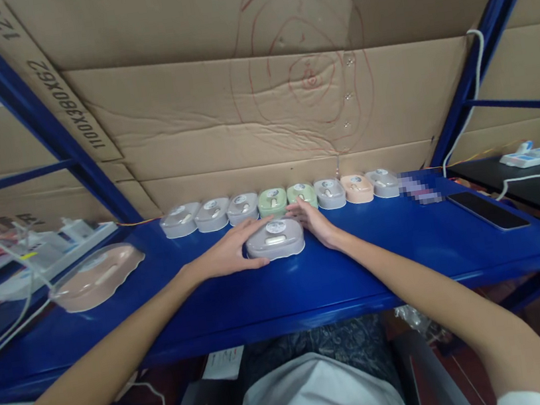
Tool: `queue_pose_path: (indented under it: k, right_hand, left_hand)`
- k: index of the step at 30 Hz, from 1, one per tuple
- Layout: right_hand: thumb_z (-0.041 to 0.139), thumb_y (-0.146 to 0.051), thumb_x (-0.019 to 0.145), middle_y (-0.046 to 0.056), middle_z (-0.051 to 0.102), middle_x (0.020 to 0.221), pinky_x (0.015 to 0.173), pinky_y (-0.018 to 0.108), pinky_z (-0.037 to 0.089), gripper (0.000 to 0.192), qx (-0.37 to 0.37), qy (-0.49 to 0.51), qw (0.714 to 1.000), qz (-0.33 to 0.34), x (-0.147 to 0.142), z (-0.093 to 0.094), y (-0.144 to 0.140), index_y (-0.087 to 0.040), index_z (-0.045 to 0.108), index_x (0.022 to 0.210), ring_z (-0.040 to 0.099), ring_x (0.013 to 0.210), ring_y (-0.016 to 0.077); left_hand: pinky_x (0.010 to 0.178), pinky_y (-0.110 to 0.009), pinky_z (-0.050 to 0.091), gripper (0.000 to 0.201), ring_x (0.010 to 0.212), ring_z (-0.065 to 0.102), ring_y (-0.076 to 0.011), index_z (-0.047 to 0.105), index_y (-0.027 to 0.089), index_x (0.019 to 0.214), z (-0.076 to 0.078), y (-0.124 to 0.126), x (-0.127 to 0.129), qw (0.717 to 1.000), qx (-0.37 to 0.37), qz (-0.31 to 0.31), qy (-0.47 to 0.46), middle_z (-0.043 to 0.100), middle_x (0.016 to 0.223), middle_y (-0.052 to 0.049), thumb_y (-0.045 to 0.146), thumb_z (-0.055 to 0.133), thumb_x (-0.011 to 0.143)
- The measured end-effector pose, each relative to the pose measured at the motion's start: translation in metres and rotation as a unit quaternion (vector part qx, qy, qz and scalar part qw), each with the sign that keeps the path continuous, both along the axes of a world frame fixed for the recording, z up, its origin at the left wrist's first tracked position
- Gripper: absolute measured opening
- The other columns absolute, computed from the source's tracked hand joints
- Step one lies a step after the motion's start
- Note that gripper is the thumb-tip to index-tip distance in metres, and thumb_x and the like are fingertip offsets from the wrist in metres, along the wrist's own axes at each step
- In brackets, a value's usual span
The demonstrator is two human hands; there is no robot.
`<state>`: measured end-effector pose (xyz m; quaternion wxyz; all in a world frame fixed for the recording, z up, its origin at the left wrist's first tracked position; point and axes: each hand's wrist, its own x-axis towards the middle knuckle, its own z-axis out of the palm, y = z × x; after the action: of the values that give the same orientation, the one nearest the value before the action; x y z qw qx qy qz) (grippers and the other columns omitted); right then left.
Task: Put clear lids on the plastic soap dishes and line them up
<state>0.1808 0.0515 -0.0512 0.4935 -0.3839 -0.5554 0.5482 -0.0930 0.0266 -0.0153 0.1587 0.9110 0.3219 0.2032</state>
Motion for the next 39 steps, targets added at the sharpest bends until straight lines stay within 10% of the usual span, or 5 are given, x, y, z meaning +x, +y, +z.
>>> queue_pose_path:
  k: [7,14,19,24,39]
  right_hand:
    - [0.048,-0.086,0.093,0.012,0.078,0.108,0.105,0.047,0.057,0.069,0.021,0.011,1.0,-0.004,0.0,0.0,-0.001,-0.022,0.071,0.104,0.075,0.101,0.0269]
    - [0.047,-0.084,0.094,0.014,0.078,0.112,0.106,0.047,0.057,0.069,0.05,-0.023,0.998,0.007,0.0,-0.003,0.0,-0.021,0.072,0.107,0.075,0.104,0.0265]
    - [0.051,-0.084,0.093,0.013,0.078,0.11,0.106,0.047,0.057,0.069,0.043,-0.03,0.999,0.006,0.0,-0.004,0.001,-0.02,0.074,0.104,0.074,0.101,0.0256]
    - [0.052,-0.085,0.092,0.013,0.079,0.11,0.107,0.047,0.056,0.07,0.048,-0.032,0.998,0.007,-0.002,-0.003,0.0,-0.02,0.076,0.101,0.073,0.102,0.0258]
    - [0.053,-0.083,0.095,0.013,0.08,0.11,0.105,0.043,0.055,0.069,0.045,-0.042,0.998,0.014,-0.003,-0.004,0.002,-0.02,0.08,0.094,0.072,0.102,0.0246]
  left_hand:
    - [0.123,-0.056,0.038,0.093,0.145,0.052,-0.0394,0.038,0.035,0.166,0.051,-0.003,-0.038,0.992,0.101,0.079,0.004,0.053,0.162,-0.008,0.059,0.078,0.085]
    - [0.114,-0.051,0.046,0.091,0.133,0.061,-0.0379,0.046,0.016,0.16,0.101,0.01,-0.135,0.88,0.232,0.415,0.016,0.065,0.148,-0.012,0.076,0.057,0.092]
    - [0.109,-0.056,0.05,0.106,0.127,0.064,-0.0409,0.061,0.007,0.134,0.09,0.051,-0.204,0.802,0.109,0.579,0.094,0.074,0.129,-0.015,0.096,0.053,0.077]
    - [0.102,-0.059,0.053,0.09,0.121,0.065,-0.0445,0.065,0.019,0.083,0.064,0.084,-0.241,0.805,-0.007,0.586,0.093,0.075,0.09,-0.008,0.104,0.061,0.055]
    - [0.091,-0.04,0.054,0.146,0.134,0.058,-0.0451,0.041,-0.008,0.146,0.051,0.105,-0.233,0.795,-0.069,0.559,0.227,0.057,0.149,-0.03,0.099,0.07,0.052]
